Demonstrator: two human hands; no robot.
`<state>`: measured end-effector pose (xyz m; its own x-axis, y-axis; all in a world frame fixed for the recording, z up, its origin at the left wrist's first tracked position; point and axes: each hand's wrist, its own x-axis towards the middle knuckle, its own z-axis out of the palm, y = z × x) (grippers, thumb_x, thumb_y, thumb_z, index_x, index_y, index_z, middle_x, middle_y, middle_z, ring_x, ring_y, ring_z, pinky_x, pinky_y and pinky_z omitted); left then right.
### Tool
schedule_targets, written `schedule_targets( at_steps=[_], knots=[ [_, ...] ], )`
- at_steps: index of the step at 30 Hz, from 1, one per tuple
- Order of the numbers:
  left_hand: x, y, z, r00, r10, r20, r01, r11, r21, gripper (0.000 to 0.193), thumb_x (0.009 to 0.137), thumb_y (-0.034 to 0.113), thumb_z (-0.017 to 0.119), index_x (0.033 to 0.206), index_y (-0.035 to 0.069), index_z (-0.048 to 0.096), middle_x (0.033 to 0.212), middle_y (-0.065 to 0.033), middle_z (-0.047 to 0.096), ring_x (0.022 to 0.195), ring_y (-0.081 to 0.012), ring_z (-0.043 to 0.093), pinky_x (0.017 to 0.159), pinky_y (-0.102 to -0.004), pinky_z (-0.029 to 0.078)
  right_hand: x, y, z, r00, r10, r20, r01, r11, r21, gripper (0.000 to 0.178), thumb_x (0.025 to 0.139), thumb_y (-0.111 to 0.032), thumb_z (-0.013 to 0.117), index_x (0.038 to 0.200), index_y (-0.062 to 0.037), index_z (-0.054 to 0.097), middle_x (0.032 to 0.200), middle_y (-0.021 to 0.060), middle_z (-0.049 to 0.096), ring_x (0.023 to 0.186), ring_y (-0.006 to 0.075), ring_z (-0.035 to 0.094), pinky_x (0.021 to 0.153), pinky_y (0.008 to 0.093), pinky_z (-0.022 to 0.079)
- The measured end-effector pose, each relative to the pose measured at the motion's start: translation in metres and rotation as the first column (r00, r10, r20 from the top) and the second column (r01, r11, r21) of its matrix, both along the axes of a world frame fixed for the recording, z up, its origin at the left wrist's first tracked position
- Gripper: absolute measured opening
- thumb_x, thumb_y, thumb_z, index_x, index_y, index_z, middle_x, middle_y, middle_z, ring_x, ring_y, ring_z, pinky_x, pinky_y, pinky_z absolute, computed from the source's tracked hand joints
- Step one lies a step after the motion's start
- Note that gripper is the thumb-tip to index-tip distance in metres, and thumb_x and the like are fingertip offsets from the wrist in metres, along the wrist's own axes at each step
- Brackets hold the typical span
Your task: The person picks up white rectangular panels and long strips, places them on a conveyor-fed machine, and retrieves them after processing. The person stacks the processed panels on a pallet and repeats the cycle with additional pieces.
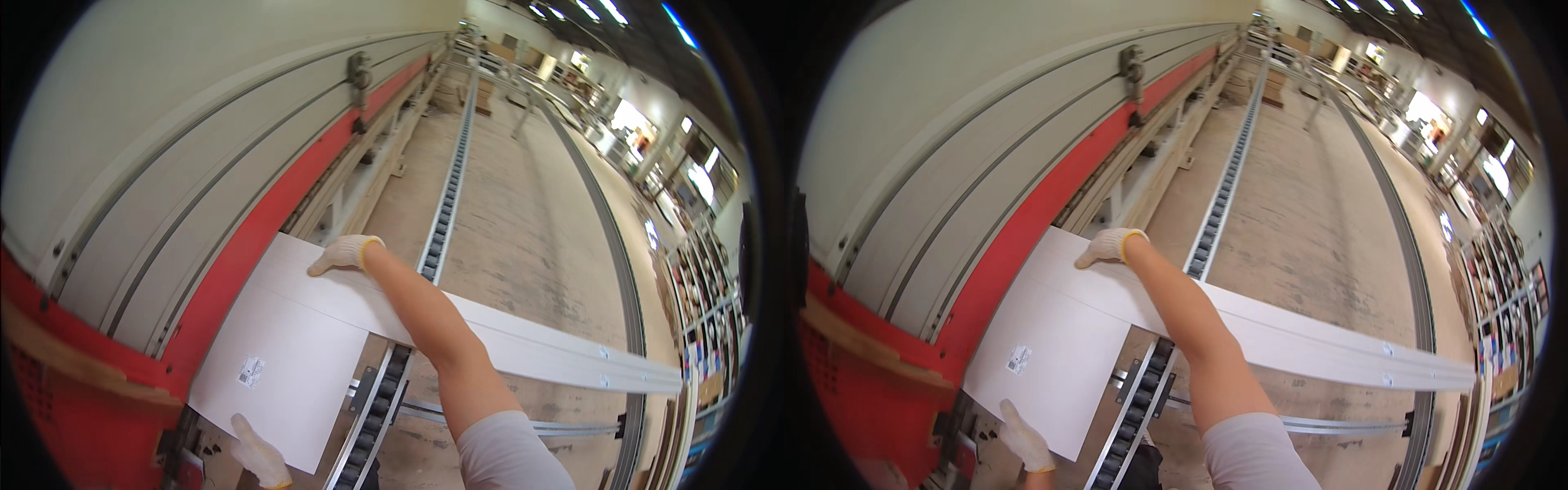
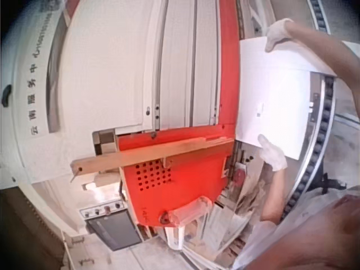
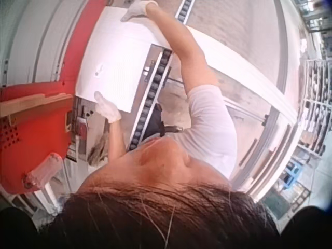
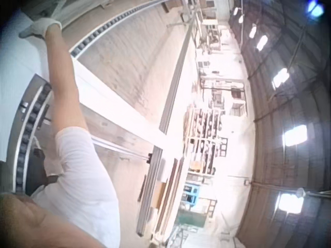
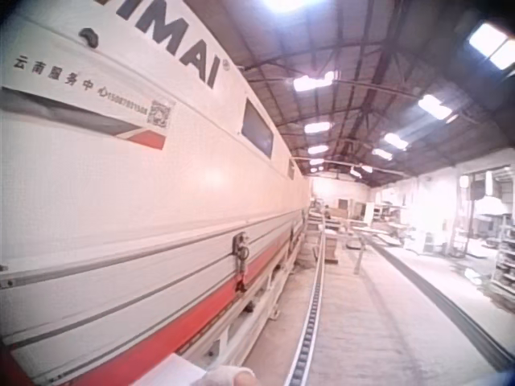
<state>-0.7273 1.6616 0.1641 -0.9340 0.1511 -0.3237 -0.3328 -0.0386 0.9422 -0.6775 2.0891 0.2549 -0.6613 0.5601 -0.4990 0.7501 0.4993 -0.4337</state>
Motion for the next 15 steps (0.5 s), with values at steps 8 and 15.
schedule_targets(
  at_steps=[8, 15],
  knots=[
    [-0.164, 0.150, -0.017, 0.996, -0.079, 0.032, 0.083, 0.985, -0.149, 0.076, 0.107, 0.051, 0.064, 0.110, -0.025, 0.067, 0.104, -0.0258, 0.075, 0.086, -0.0320, 0.071, 0.082, -0.0449, 0.059, -0.176, 0.041, -0.024, 0.955, -0.282, -0.095, 0.290, 0.812, 0.506, 0.055, 0.095, -0.045, 0.073, 0.131, -0.0026, 0.072, 0.142, 0.0238, 0.067, 0.129, 0.0373, 0.067, 0.108, 0.0499, 0.052],
    [-0.167, 0.222, -0.023, 0.951, -0.299, -0.081, 0.245, 0.887, -0.390, 0.092, 0.106, 0.064, 0.053, 0.114, -0.027, 0.067, 0.114, -0.0405, 0.072, 0.102, -0.0475, 0.071, 0.097, -0.0524, 0.054, -0.046, -0.118, -0.020, 0.786, -0.092, -0.611, 0.314, 0.911, 0.267, 0.053, 0.100, -0.035, 0.067, 0.139, -0.0004, 0.061, 0.153, 0.0248, 0.054, 0.139, 0.0442, 0.055, 0.116, 0.0531, 0.047]
  ],
)
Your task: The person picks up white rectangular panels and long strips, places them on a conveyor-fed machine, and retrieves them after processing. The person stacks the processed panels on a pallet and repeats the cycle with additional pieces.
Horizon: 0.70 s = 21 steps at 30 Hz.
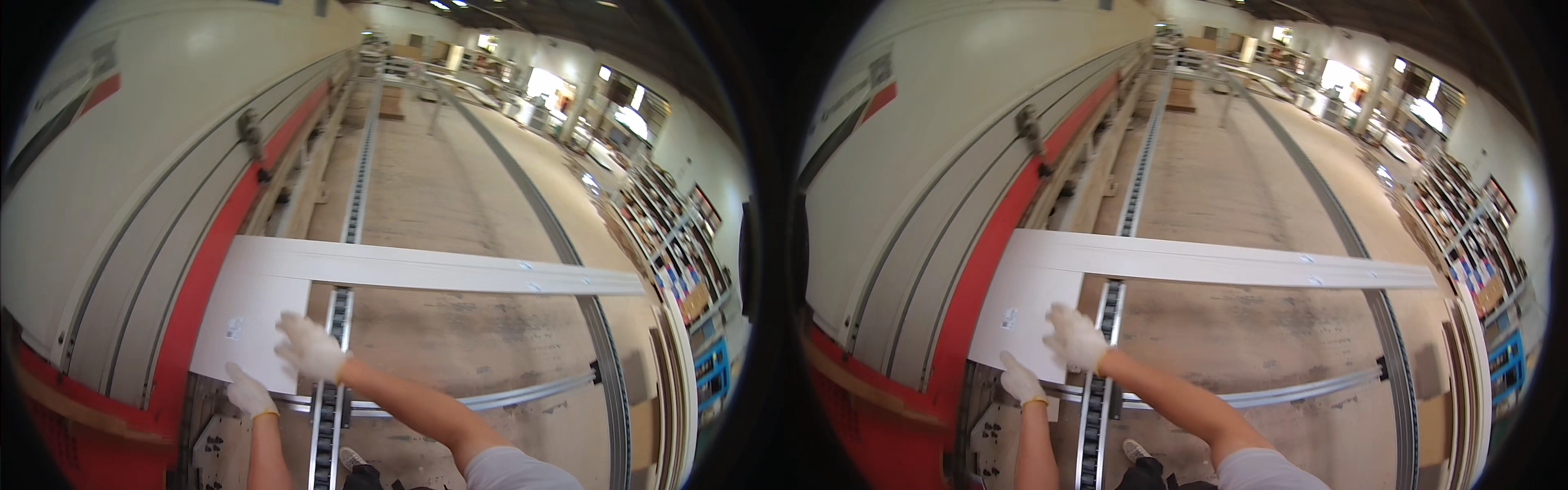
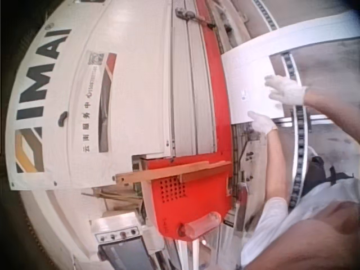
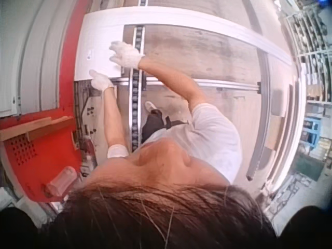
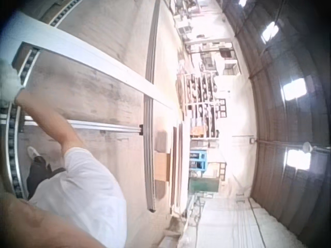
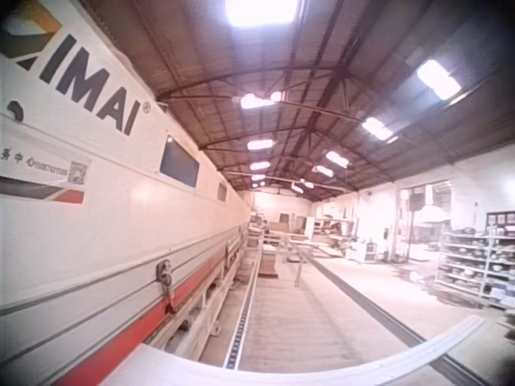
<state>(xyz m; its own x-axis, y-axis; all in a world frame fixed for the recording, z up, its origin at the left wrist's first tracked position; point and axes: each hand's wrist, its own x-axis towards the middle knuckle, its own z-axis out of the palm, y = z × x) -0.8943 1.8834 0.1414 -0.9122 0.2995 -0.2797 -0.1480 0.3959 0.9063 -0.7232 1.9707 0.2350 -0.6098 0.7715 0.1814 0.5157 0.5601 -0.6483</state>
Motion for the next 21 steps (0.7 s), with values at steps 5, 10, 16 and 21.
schedule_targets(
  at_steps=[5, 10, 16, 21],
  knots=[
    [-0.029, 0.069, -0.041, 0.933, -0.279, -0.225, 0.227, 0.946, -0.233, 0.086, 0.109, 0.063, 0.046, 0.119, -0.019, 0.070, 0.120, -0.0379, 0.072, 0.102, -0.0486, 0.074, 0.090, -0.0558, 0.057, 0.173, -0.161, 0.006, 0.972, -0.201, -0.119, 0.184, 0.973, -0.140, 0.051, 0.099, -0.038, 0.070, 0.136, -0.0043, 0.062, 0.147, 0.0223, 0.059, 0.129, 0.0451, 0.061, 0.110, 0.0523, 0.051],
    [-0.027, 0.079, -0.004, 0.877, -0.473, 0.083, 0.453, 0.873, 0.179, 0.070, 0.103, 0.060, 0.060, 0.094, -0.008, 0.075, 0.082, -0.0184, 0.071, 0.069, -0.0274, 0.073, 0.056, -0.0442, 0.058, 0.313, -0.310, -0.011, 0.824, -0.493, 0.280, 0.566, 0.735, -0.374, 0.051, 0.101, -0.049, 0.068, 0.135, -0.0121, 0.069, 0.143, 0.0193, 0.064, 0.125, 0.0418, 0.067, 0.106, 0.0497, 0.055],
    [0.100, -0.136, 0.072, 0.548, -0.756, -0.358, 0.827, 0.553, 0.098, 0.054, 0.109, 0.046, 0.056, 0.088, -0.001, 0.073, 0.083, -0.0182, 0.075, 0.077, -0.0285, 0.072, 0.076, -0.0467, 0.053, 0.395, -0.431, -0.073, 0.819, -0.316, 0.479, 0.515, 0.774, -0.369, 0.051, 0.099, -0.051, 0.069, 0.134, -0.0140, 0.072, 0.139, 0.0175, 0.068, 0.125, 0.0406, 0.068, 0.106, 0.0498, 0.055],
    [0.234, -0.417, 0.100, 0.308, -0.711, -0.633, 0.780, 0.569, -0.260, 0.037, 0.109, 0.033, 0.057, 0.088, 0.007, 0.073, 0.084, -0.0100, 0.076, 0.082, -0.0257, 0.073, 0.078, -0.0394, 0.057, 0.427, -0.455, -0.122, 0.917, 0.131, 0.377, 0.016, 0.932, -0.362, 0.052, 0.098, -0.049, 0.070, 0.132, -0.0100, 0.071, 0.130, 0.0198, 0.071, 0.121, 0.0408, 0.070, 0.102, 0.0513, 0.056]
  ],
)
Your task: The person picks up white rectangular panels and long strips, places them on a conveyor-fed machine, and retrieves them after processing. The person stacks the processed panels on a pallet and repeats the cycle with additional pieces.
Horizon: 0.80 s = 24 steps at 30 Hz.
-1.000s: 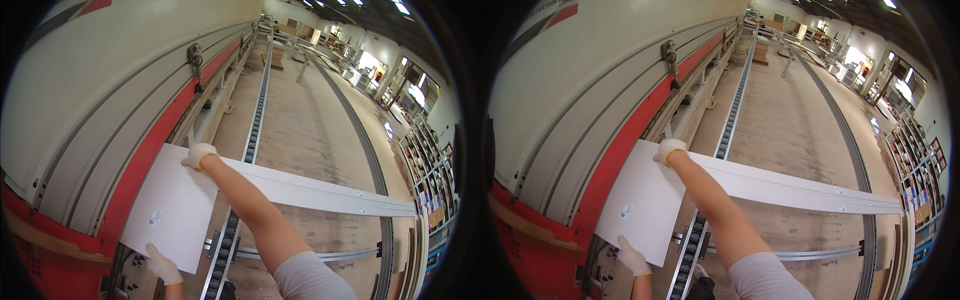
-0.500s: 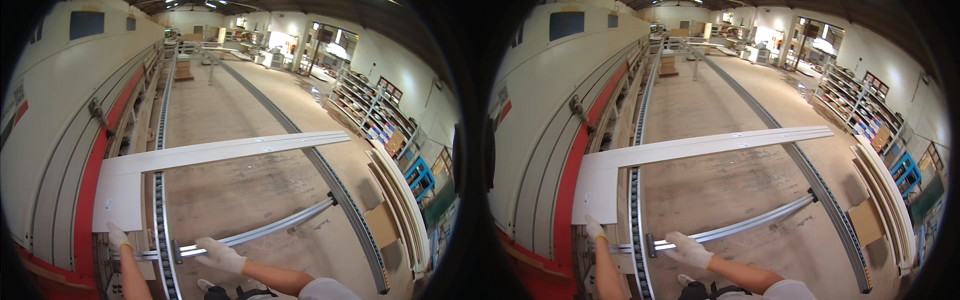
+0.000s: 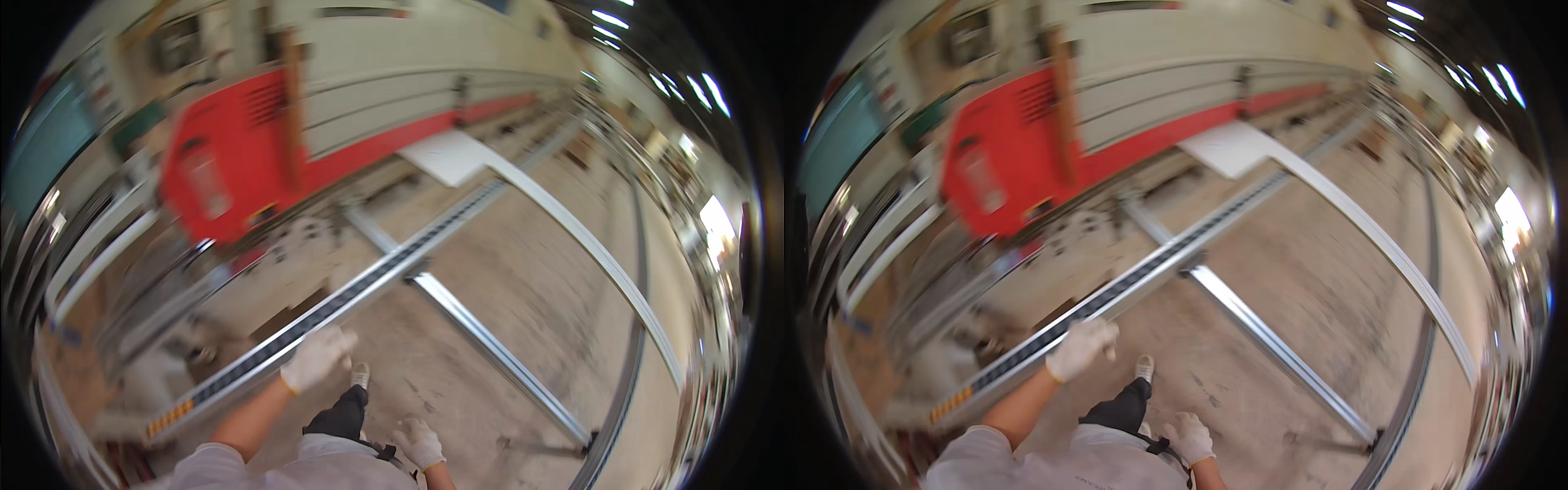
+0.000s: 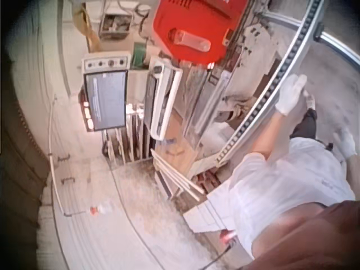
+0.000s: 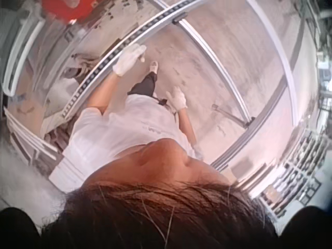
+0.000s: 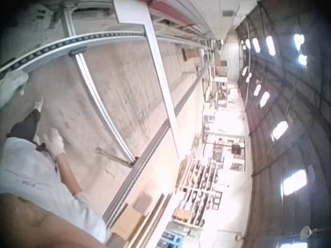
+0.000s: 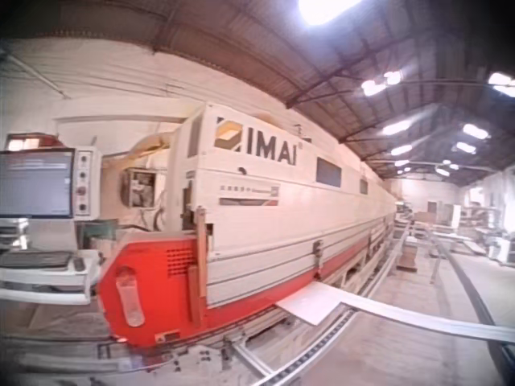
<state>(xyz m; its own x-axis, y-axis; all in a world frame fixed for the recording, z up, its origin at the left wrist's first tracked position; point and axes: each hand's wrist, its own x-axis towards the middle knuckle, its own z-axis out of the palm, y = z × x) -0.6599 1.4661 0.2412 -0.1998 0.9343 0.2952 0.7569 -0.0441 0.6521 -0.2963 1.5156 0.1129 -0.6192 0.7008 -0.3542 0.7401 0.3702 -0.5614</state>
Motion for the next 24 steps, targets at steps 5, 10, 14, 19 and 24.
schedule_targets(
  at_steps=[5, 10, 14, 19, 24],
  knots=[
    [0.135, -0.216, -0.016, 0.620, 0.599, 0.506, -0.251, 0.763, -0.595, 0.057, 0.107, 0.056, 0.054, 0.099, 0.004, 0.075, 0.086, -0.0151, 0.076, 0.088, -0.0355, 0.072, 0.082, -0.0474, 0.055, -0.006, -0.005, -0.010, 0.884, 0.468, -0.006, -0.461, 0.873, 0.157, 0.043, 0.092, -0.034, 0.080, 0.123, -0.0051, 0.071, 0.115, 0.0204, 0.074, 0.106, 0.0441, 0.071, 0.091, 0.0524, 0.058],
    [0.182, -0.305, -0.042, 0.519, 0.695, 0.498, -0.461, 0.718, -0.521, 0.065, 0.106, 0.058, 0.055, 0.106, -0.004, 0.073, 0.118, -0.0312, 0.069, 0.107, -0.0468, 0.066, 0.092, -0.0515, 0.052, -0.075, -0.018, 0.005, 0.567, 0.820, 0.074, -0.816, 0.548, 0.182, 0.051, 0.104, -0.040, 0.070, 0.136, -0.0001, 0.067, 0.133, 0.0283, 0.072, 0.121, 0.0440, 0.070, 0.101, 0.0504, 0.057],
    [0.236, -0.397, -0.052, 0.389, 0.839, 0.381, -0.735, 0.532, -0.421, 0.066, 0.106, 0.059, 0.056, 0.104, -0.004, 0.073, 0.115, -0.0328, 0.068, 0.107, -0.0498, 0.065, 0.094, -0.0555, 0.052, -0.126, -0.081, 0.004, 0.301, 0.919, 0.253, -0.943, 0.247, 0.224, 0.053, 0.096, -0.038, 0.077, 0.133, -0.0011, 0.067, 0.122, 0.0282, 0.072, 0.111, 0.0457, 0.072, 0.093, 0.0523, 0.059],
    [0.295, -0.546, -0.049, -0.004, 0.926, 0.378, -0.810, 0.219, -0.544, 0.064, 0.105, 0.058, 0.059, 0.094, -0.004, 0.073, 0.098, -0.0291, 0.074, 0.096, -0.0440, 0.072, 0.089, -0.0522, 0.056, -0.208, -0.223, 0.002, 0.035, 0.977, 0.212, -0.943, -0.038, 0.331, 0.045, 0.092, -0.033, 0.079, 0.125, -0.0039, 0.071, 0.116, 0.0240, 0.073, 0.107, 0.0438, 0.071, 0.091, 0.0536, 0.059],
    [0.378, -0.712, -0.074, -0.278, 0.889, 0.364, -0.789, 0.005, -0.614, 0.060, 0.104, 0.054, 0.062, 0.086, -0.001, 0.074, 0.077, -0.0201, 0.075, 0.076, -0.0362, 0.075, 0.078, -0.0480, 0.058, -0.207, -0.441, -0.023, -0.051, 0.992, 0.119, -0.913, -0.094, 0.397, 0.045, 0.090, -0.026, 0.079, 0.127, -0.0015, 0.071, 0.121, 0.0251, 0.073, 0.114, 0.0442, 0.070, 0.102, 0.0513, 0.057]
  ],
)
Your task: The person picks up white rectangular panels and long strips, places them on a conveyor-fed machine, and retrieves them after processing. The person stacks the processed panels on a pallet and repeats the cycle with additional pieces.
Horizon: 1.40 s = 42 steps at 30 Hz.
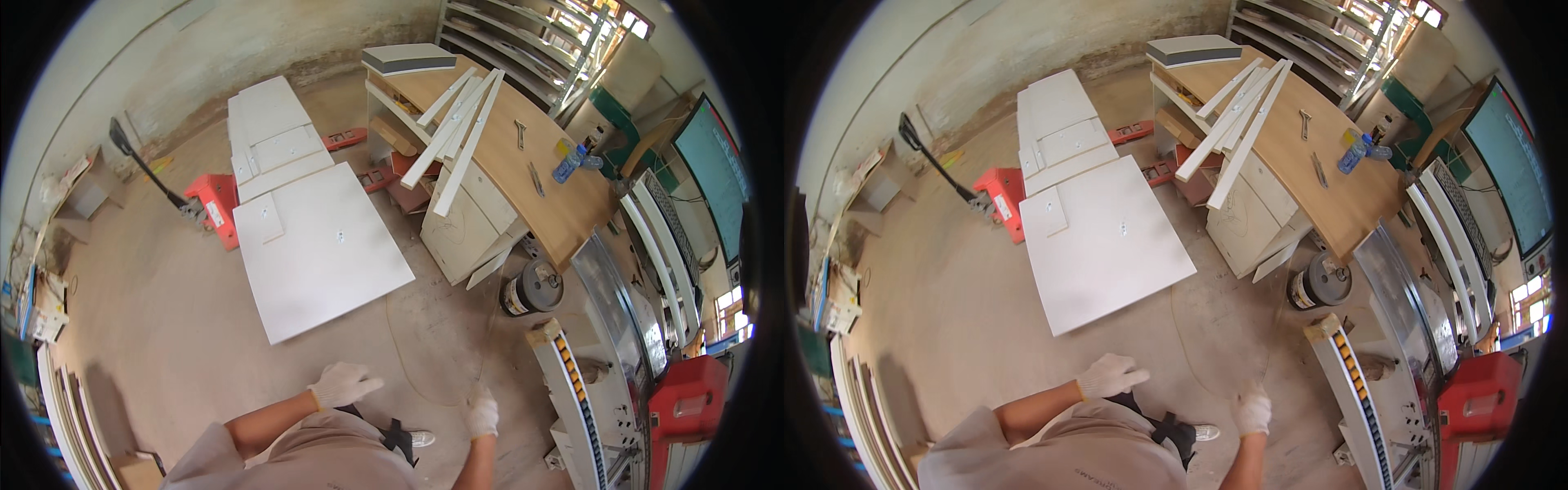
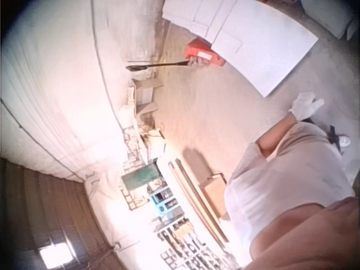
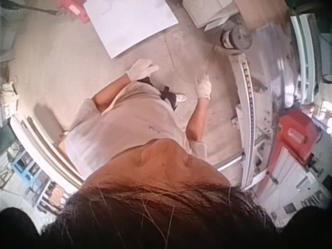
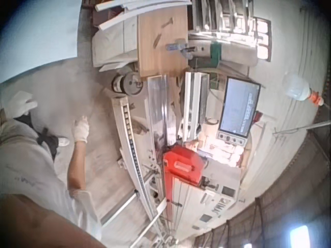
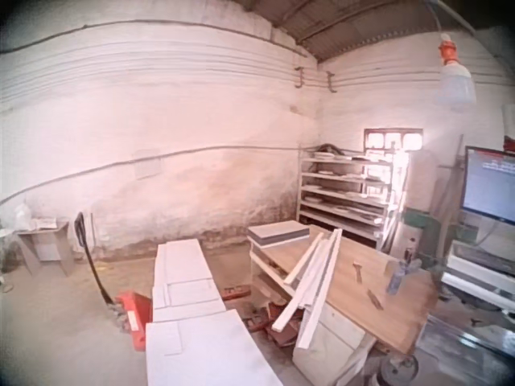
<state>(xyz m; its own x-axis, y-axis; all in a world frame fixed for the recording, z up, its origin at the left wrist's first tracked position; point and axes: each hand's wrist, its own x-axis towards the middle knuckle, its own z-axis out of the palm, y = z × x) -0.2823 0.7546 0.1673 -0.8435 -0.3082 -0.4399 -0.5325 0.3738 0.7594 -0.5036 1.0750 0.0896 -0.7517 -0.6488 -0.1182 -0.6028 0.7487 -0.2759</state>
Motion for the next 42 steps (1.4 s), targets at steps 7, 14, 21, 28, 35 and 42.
schedule_targets(
  at_steps=[7, 14, 21, 28, 35, 42],
  knots=[
    [0.110, -0.168, -0.018, 0.978, -0.079, -0.194, -0.067, 0.761, -0.646, 0.042, 0.094, 0.048, 0.071, 0.099, 0.006, 0.070, 0.084, -0.0158, 0.068, 0.068, -0.0381, 0.065, 0.079, -0.0611, 0.052, 0.091, -0.242, -0.012, 0.888, 0.289, 0.358, -0.260, 0.957, -0.129, 0.049, 0.098, -0.040, 0.070, 0.130, -0.0031, 0.072, 0.132, 0.0204, 0.071, 0.120, 0.0425, 0.069, 0.107, 0.0516, 0.054],
    [0.075, -0.174, 0.022, 0.927, -0.144, -0.345, -0.232, 0.502, -0.833, 0.020, 0.088, 0.031, 0.079, 0.091, 0.013, 0.073, 0.086, -0.0106, 0.062, 0.090, -0.0412, 0.065, 0.084, -0.0595, 0.053, 0.088, -0.381, -0.040, 0.745, 0.395, 0.538, -0.616, 0.717, 0.327, 0.044, 0.099, -0.043, 0.065, 0.122, -0.0062, 0.073, 0.126, 0.0204, 0.074, 0.116, 0.0411, 0.072, 0.099, 0.0538, 0.058],
    [0.084, -0.237, 0.040, 0.824, -0.226, -0.520, -0.268, 0.652, -0.709, 0.031, 0.083, 0.027, 0.088, 0.082, 0.006, 0.065, 0.092, -0.0180, 0.058, 0.108, -0.0582, 0.060, 0.095, -0.0708, 0.050, 0.065, -0.545, -0.056, 0.775, 0.459, 0.435, -0.579, 0.792, 0.196, 0.043, 0.098, -0.038, 0.067, 0.124, -0.0035, 0.070, 0.122, 0.0236, 0.072, 0.111, 0.0461, 0.071, 0.098, 0.0552, 0.058],
    [0.160, -0.400, 0.053, 0.737, 0.431, -0.521, -0.590, 0.787, -0.183, 0.021, 0.078, 0.006, 0.087, 0.085, 0.006, 0.068, 0.089, -0.0173, 0.064, 0.087, -0.0393, 0.063, 0.082, -0.0531, 0.050, 0.105, -0.704, -0.056, 0.716, 0.499, 0.489, -0.611, 0.786, 0.093, 0.040, 0.098, -0.039, 0.066, 0.119, -0.0045, 0.069, 0.121, 0.0219, 0.071, 0.111, 0.0438, 0.071, 0.098, 0.0542, 0.057],
    [0.203, -0.729, -0.195, 0.720, 0.674, 0.167, -0.644, 0.738, -0.201, 0.049, 0.100, 0.044, 0.073, 0.090, -0.004, 0.074, 0.087, -0.0279, 0.075, 0.084, -0.0456, 0.075, 0.082, -0.0523, 0.058, 0.158, -0.926, -0.153, 0.732, 0.448, 0.514, -0.578, 0.807, 0.118, 0.047, 0.099, -0.039, 0.067, 0.131, -0.0041, 0.067, 0.130, 0.0202, 0.070, 0.121, 0.0415, 0.067, 0.104, 0.0525, 0.055],
    [0.131, -1.022, -0.424, 0.774, 0.619, 0.136, -0.514, 0.738, -0.437, 0.078, 0.101, 0.067, 0.060, 0.086, -0.008, 0.071, 0.084, -0.0307, 0.072, 0.094, -0.0462, 0.073, 0.092, -0.0574, 0.053, 0.163, -1.203, -0.295, 0.860, 0.480, 0.171, -0.434, 0.866, -0.248, 0.044, 0.094, -0.029, 0.074, 0.128, -0.0042, 0.059, 0.121, 0.0205, 0.067, 0.111, 0.0422, 0.066, 0.094, 0.0546, 0.055]
  ],
)
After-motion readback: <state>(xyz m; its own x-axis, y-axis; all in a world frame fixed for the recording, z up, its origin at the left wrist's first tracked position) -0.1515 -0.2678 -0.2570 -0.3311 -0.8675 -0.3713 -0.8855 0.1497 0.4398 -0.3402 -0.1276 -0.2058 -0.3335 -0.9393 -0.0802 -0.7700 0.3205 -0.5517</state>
